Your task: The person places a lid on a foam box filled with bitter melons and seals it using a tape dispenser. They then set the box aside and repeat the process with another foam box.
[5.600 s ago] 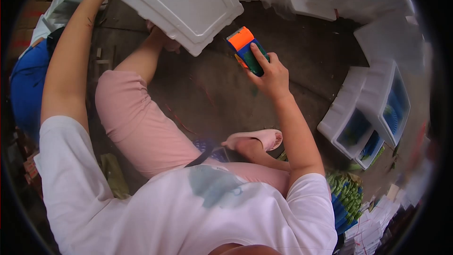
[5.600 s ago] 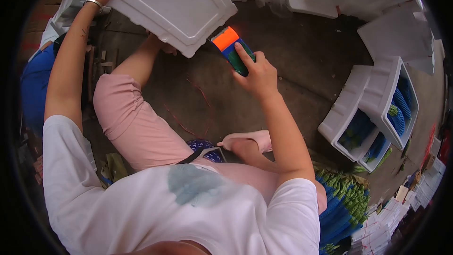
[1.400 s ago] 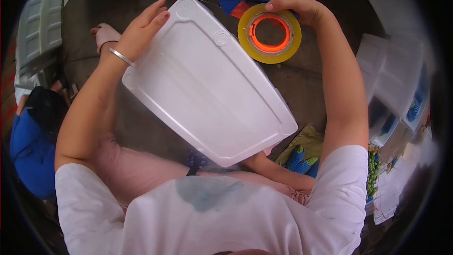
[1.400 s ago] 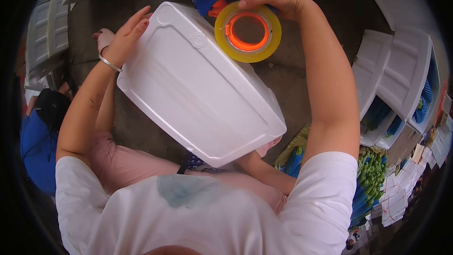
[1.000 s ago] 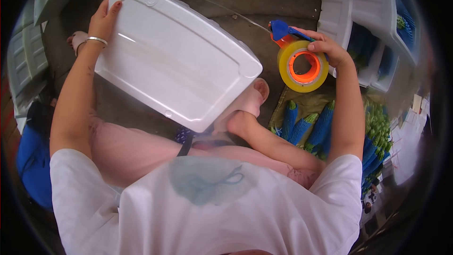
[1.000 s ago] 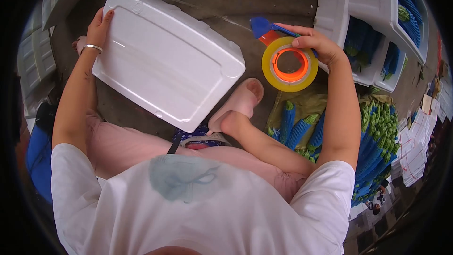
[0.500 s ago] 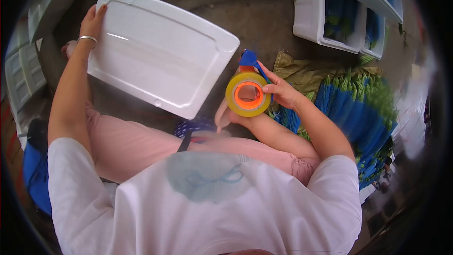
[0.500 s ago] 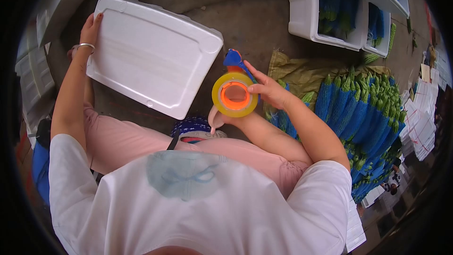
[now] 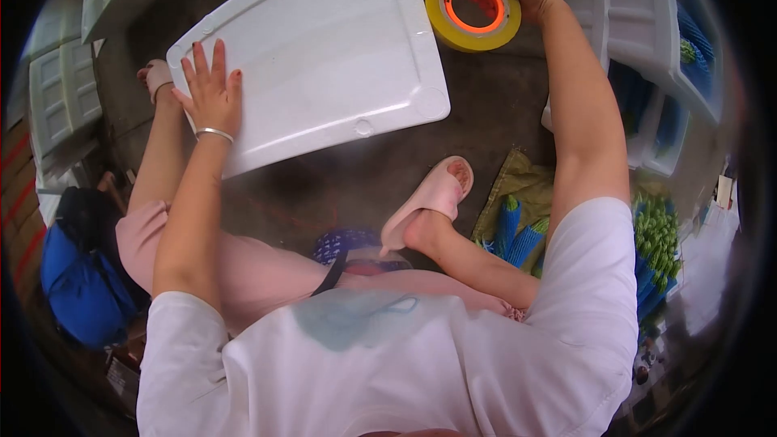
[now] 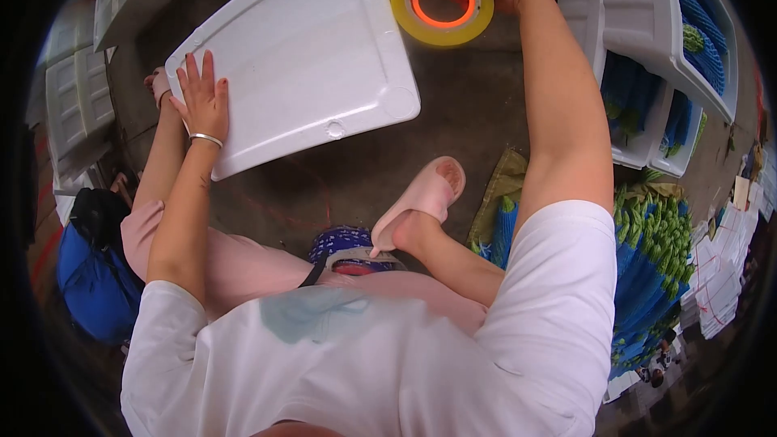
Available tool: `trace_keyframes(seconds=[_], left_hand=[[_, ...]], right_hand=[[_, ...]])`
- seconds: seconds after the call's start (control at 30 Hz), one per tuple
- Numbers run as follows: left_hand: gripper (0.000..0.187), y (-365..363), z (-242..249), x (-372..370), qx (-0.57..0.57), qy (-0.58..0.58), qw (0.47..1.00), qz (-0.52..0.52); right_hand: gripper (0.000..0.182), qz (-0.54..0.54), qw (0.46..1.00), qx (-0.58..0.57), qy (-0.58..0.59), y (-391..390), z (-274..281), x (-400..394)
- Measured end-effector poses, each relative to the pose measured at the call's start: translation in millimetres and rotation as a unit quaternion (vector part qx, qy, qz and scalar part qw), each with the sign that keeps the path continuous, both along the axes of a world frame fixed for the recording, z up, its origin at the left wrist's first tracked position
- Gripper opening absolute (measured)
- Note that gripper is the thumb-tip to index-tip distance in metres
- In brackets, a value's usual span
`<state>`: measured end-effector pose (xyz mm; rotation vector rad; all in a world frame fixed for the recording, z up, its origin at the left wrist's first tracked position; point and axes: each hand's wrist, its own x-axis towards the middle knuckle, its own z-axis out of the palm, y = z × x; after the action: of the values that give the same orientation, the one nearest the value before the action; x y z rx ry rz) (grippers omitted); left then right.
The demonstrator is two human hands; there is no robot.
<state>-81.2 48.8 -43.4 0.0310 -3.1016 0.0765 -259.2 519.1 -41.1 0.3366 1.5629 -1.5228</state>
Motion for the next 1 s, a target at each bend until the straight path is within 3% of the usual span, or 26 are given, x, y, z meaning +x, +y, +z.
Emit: trace_keyframes(seconds=[0.1, 0.17, 0.2, 0.3, 0.43, 0.57, 0.63, 0.67, 0.7, 0.73, 0.83, 0.9, 1.0], left_hand=[[0.057, 2, 2, 2, -0.009, 0.004, 1.000, 0.012], [0.057, 1, -2, 3, -0.010, 0.014, 1.000, 0.010], [0.057, 0, -3, 2, -0.005, 0.011, 1.000, 0.006], [0.055, -4, -8, 1, -0.021, 0.031, 0.999, 0.008], [0.054, -3, -11, -1, -0.016, 0.040, 0.999, 0.015], [0.055, 2, -10, -4, -0.026, 0.030, 0.999, 0.037], [0.060, 22, -11, -4, -0.017, 0.008, 0.992, 0.124], [0.065, 33, -13, -1, -0.010, 0.012, 0.994, 0.108], [0.069, 44, -12, 6, -0.005, 0.012, 0.996, 0.092], [0.078, 52, -8, 11, 0.050, 0.020, 0.998, 0.008], [0.082, 70, 7, 19, 0.029, -0.014, 0.997, -0.069], [0.083, 74, 9, 16, 0.019, -0.038, 0.997, -0.070], [0.083, 74, 7, 21, 0.033, -0.021, 0.998, -0.050]], right_hand=[[0.043, -0.080, 0.985, -0.136, -0.066, 41, -7, 45], [0.058, -0.158, 0.980, -0.120, -0.032, 29, 23, 112], [0.066, -0.110, 0.985, -0.122, -0.048, 51, 5, 143], [0.072, -0.139, 0.971, -0.161, -0.113, 47, 15, 245], [0.072, -0.249, 0.944, -0.165, -0.137, -23, 41, 319], [0.071, -0.355, 0.895, -0.251, -0.100, -69, 24, 303], [0.066, -0.364, 0.899, -0.243, -0.024, -66, 19, 249], [0.043, -0.351, 0.910, -0.221, -0.008, -61, 13, 215], [0.035, -0.368, 0.908, -0.199, 0.025, -62, 9, 178], [0.033, -0.363, 0.910, -0.197, 0.046, -58, -2, 139], [0.031, -0.294, 0.943, -0.158, -0.004, -8, -21, 73], [0.032, -0.239, 0.956, -0.167, -0.038, -1, -33, 68], [0.035, -0.320, 0.933, -0.163, -0.020, -32, -18, 134]])
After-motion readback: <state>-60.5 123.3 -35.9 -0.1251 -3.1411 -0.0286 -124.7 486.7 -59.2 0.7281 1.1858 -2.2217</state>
